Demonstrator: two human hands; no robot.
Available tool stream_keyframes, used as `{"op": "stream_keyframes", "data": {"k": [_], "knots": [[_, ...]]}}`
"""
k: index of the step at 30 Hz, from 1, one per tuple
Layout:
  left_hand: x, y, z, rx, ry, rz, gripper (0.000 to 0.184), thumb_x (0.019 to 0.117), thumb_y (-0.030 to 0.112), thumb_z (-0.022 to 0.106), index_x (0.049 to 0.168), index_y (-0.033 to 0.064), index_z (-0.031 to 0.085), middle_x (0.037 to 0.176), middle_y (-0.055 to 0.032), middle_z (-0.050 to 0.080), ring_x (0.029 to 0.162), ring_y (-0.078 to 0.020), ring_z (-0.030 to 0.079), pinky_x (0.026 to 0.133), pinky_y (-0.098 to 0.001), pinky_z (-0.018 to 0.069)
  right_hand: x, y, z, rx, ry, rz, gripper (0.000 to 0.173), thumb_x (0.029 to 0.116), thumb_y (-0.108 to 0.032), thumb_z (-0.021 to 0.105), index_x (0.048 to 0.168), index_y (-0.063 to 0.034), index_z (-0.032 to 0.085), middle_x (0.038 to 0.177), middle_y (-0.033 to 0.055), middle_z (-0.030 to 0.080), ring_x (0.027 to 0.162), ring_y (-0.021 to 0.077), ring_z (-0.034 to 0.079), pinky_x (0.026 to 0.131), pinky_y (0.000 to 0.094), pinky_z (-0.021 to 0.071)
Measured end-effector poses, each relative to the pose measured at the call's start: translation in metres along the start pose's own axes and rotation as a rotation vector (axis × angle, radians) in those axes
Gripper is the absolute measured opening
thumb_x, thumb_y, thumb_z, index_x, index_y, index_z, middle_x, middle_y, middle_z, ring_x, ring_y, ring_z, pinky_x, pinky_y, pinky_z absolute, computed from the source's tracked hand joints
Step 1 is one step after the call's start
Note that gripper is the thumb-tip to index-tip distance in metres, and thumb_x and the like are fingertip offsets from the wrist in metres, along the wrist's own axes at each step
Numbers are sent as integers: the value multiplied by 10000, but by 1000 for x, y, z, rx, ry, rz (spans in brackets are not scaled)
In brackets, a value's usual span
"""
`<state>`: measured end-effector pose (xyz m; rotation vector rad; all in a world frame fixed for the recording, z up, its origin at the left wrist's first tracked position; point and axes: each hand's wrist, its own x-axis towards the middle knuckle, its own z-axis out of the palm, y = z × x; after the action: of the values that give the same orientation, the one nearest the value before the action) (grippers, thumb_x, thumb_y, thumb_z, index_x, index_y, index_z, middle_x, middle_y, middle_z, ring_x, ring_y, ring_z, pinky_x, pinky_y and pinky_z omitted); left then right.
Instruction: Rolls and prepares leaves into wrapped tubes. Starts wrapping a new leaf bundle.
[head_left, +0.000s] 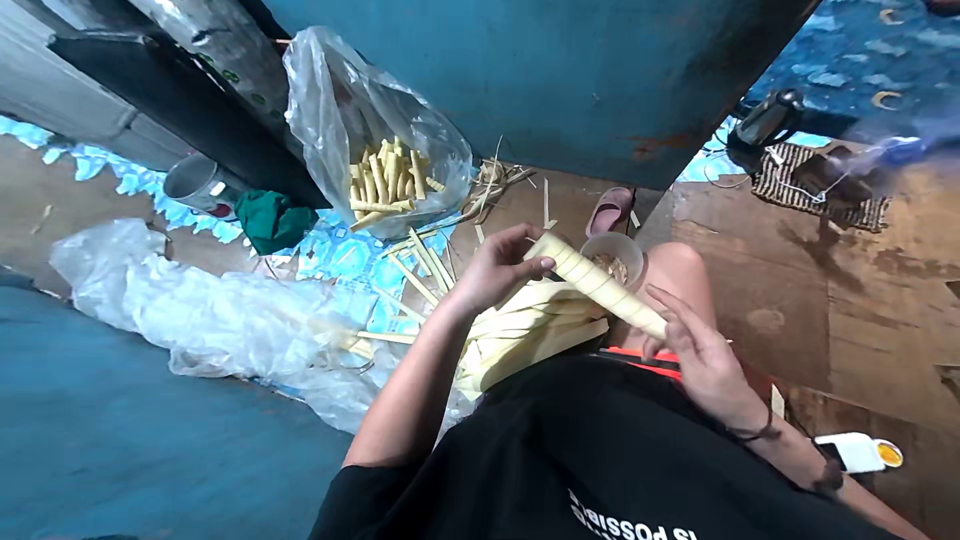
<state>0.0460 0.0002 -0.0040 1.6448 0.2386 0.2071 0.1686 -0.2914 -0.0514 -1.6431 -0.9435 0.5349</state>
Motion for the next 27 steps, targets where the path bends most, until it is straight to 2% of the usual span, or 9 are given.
{"op": "stream_keyframes", "data": {"k": [3, 7, 12, 13, 15, 17, 20, 22, 27], "knots": [[1, -5, -1, -62, -13, 32, 222, 930, -41, 647, 1146, 6, 639, 938, -19, 721, 824, -89, 696, 801, -280, 602, 4, -9, -6, 606, -101, 449, 527, 1125, -315, 170, 1352, -34, 553, 824, 33, 726, 539, 78, 629, 466, 200, 529], [2, -21, 3, -245, 45, 10, 170, 944, -36, 614, 1083, 62, 628, 930, 12, 720, 846, -85, 699, 830, -295, 597, 7, -14, -12, 766, -258, 602, 529, 1106, -374, 134, 1138, -91, 580, 757, 15, 697, 521, 58, 617, 462, 169, 511], [-4, -51, 7, -225, 178, -6, 143, 973, 46, 612, 1097, 109, 646, 1279, 9, 641, 1020, -74, 660, 872, -276, 570, 11, -13, -11, 853, -516, 620, 540, 1096, -374, 191, 1343, -93, 581, 769, 4, 720, 583, 83, 675, 527, 223, 581], [-7, -57, 6, -232, 182, -9, 147, 980, 58, 604, 1106, 123, 642, 1235, 13, 672, 1017, -73, 670, 869, -271, 570, 15, -11, -11, 838, -586, 621, 534, 1096, -387, 217, 1351, -103, 591, 765, 4, 724, 582, 87, 680, 530, 236, 591], [-13, -66, 2, -262, 178, -33, 147, 1004, 79, 577, 1115, 168, 611, 1061, 46, 694, 955, -62, 672, 850, -271, 570, 30, -9, -10, 660, -624, 640, 495, 1104, -356, 244, 1273, -95, 629, 787, 3, 732, 599, 81, 691, 549, 244, 605], [-19, -71, -3, -329, 165, -44, 166, 1010, 98, 555, 1110, 222, 603, 1025, 71, 689, 955, -60, 668, 872, -283, 566, 56, -3, -6, 233, -578, 595, 421, 1125, -262, 283, 1177, -36, 635, 840, -30, 642, 685, 25, 604, 657, 214, 529], [-25, -70, -5, -422, 164, -50, 182, 1009, 86, 533, 1075, 243, 598, 998, 65, 671, 914, -59, 651, 843, -263, 560, 112, 40, 3, -371, -483, 363, 343, 1109, -225, 443, 1097, 4, 698, 918, 125, 714, 824, 222, 693, 808, 446, 575], [-29, -67, -6, -434, 153, -45, 168, 1011, 99, 535, 1076, 240, 600, 1001, 53, 657, 895, -61, 641, 826, -255, 555, 150, 74, 12, -650, -456, 293, 257, 1039, -164, 565, 1072, 28, 732, 1012, 241, 716, 980, 400, 693, 910, 618, 518], [-34, -61, -9, -481, 164, -25, 168, 1004, 101, 551, 1073, 242, 611, 1007, 51, 674, 913, -74, 657, 848, -271, 565, 188, 99, 54, -1063, -582, 435, 188, 898, -29, 694, 1054, 74, 715, 1170, 291, 671, 1159, 470, 625, 983, 653, 484]]}}
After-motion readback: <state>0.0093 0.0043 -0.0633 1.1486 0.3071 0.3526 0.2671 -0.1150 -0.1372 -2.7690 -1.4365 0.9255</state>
